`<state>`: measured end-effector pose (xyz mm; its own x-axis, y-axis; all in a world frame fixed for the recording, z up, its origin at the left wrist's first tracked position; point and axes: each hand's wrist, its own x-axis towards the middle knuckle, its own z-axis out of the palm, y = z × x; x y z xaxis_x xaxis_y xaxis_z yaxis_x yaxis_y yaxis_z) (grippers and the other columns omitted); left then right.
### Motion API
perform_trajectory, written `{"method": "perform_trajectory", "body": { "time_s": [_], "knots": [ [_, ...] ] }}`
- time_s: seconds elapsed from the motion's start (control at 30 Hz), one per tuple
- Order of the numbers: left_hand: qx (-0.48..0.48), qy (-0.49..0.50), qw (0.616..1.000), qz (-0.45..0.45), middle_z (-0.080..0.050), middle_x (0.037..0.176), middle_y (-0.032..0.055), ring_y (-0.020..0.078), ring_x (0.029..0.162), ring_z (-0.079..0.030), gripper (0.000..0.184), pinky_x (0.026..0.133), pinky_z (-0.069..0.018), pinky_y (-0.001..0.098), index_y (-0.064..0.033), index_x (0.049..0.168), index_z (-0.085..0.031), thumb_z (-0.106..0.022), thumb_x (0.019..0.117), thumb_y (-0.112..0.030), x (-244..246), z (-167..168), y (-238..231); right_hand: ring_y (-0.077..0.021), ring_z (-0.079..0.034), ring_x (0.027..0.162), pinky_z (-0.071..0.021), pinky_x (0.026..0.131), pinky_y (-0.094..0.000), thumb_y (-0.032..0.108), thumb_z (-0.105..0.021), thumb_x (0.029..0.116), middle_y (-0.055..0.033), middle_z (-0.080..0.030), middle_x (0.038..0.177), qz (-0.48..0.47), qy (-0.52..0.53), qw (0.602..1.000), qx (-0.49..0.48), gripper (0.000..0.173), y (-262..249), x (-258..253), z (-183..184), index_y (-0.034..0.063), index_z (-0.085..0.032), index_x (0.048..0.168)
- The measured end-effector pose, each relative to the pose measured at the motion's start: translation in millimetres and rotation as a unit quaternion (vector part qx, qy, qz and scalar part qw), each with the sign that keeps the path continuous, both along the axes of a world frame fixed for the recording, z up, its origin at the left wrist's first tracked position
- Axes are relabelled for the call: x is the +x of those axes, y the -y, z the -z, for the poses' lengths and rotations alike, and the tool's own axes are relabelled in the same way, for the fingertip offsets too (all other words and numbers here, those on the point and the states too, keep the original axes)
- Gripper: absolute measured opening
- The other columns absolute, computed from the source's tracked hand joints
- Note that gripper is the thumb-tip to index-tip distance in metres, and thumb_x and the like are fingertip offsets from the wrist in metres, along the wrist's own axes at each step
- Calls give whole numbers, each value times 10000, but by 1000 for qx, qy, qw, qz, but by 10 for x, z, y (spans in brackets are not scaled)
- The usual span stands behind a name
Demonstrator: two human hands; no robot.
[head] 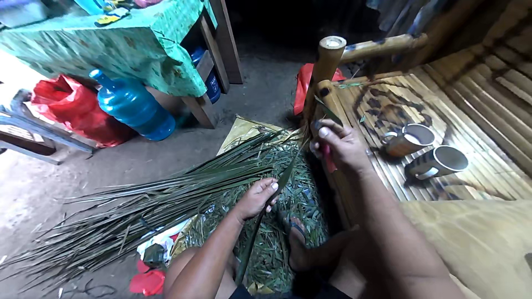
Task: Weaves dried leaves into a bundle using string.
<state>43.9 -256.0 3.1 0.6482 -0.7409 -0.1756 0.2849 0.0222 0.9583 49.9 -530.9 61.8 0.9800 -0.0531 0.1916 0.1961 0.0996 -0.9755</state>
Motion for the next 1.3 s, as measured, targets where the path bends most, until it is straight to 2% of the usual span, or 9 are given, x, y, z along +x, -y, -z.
{"method": "perform_trajectory", "body": {
  "time_s": [0.1,0.3,0.4,0.5,0.6,0.73,1.07,1.2,1.3],
  "knots": [
    [-15,-8,1000,-7,-576,713,-68,28,548,-541,276,502,-478,180,-89,1070,-594,-349,1097,-213,9,-7,16,-85,-614,596,-553,556,-255,168,-569,1025,-15,-684,783,-101,-33,994,-24,188,-205,-64,109,51,-689,1110],
    [-34,-29,999,-3,-680,833,9,135,722,-700,220,687,-626,311,-58,1123,-567,-377,1101,-169,-15,1,-3,-88,-610,613,-556,559,-250,204,-549,1054,-26,-675,825,-50,-12,999,0,229,-231,21,143,72,-673,1194],
    [-26,-21,999,-14,-682,814,-5,117,695,-697,213,651,-619,285,-69,1100,-570,-377,1100,-161,-31,0,-25,-88,-619,621,-565,560,-253,186,-551,1047,-21,-680,840,-61,13,997,-39,214,-174,0,107,62,-671,1174],
    [-36,-25,998,-43,-644,781,-33,65,629,-633,202,573,-561,215,-80,1092,-585,-405,1090,-169,-10,-30,-36,-93,-620,601,-558,561,-272,197,-576,1027,-34,-674,753,-199,28,973,-114,221,-218,-66,167,8,-687,1002],
    [-74,-31,996,-39,-627,770,-46,29,587,-576,182,526,-498,179,-108,1047,-608,-458,1089,-201,16,-5,-47,-18,-609,640,-535,598,-206,240,-553,1058,29,-680,776,-307,13,938,-159,269,-334,-109,213,24,-705,1005],
    [-69,-35,996,-33,-588,729,-70,12,557,-527,172,511,-453,161,-111,1045,-597,-444,1076,-184,22,-36,-64,-42,-622,643,-554,607,-225,226,-566,1044,7,-674,762,-263,51,951,-154,259,-296,-55,230,19,-696,958],
    [-49,-19,998,16,-589,743,-66,16,546,-527,163,495,-456,162,-109,1041,-596,-477,1076,-216,-49,18,-44,-73,-593,586,-544,532,-237,215,-566,1045,-3,-661,782,-77,95,990,-67,180,75,44,60,81,-686,1046],
    [-45,-22,999,-8,-600,734,-64,22,552,-545,192,503,-474,170,-103,1053,-595,-436,1085,-207,-35,4,-4,-83,-611,596,-553,559,-269,228,-578,1025,-19,-664,736,-232,35,961,-146,250,-70,-46,144,14,-700,986],
    [-62,-14,998,-12,-590,745,-60,17,561,-528,194,503,-452,167,-109,1055,-603,-452,1095,-225,-3,35,-10,-33,-613,625,-541,583,-216,256,-555,1057,26,-669,751,-327,-2,933,-148,280,-225,-73,209,31,-699,972]
  ]
}}
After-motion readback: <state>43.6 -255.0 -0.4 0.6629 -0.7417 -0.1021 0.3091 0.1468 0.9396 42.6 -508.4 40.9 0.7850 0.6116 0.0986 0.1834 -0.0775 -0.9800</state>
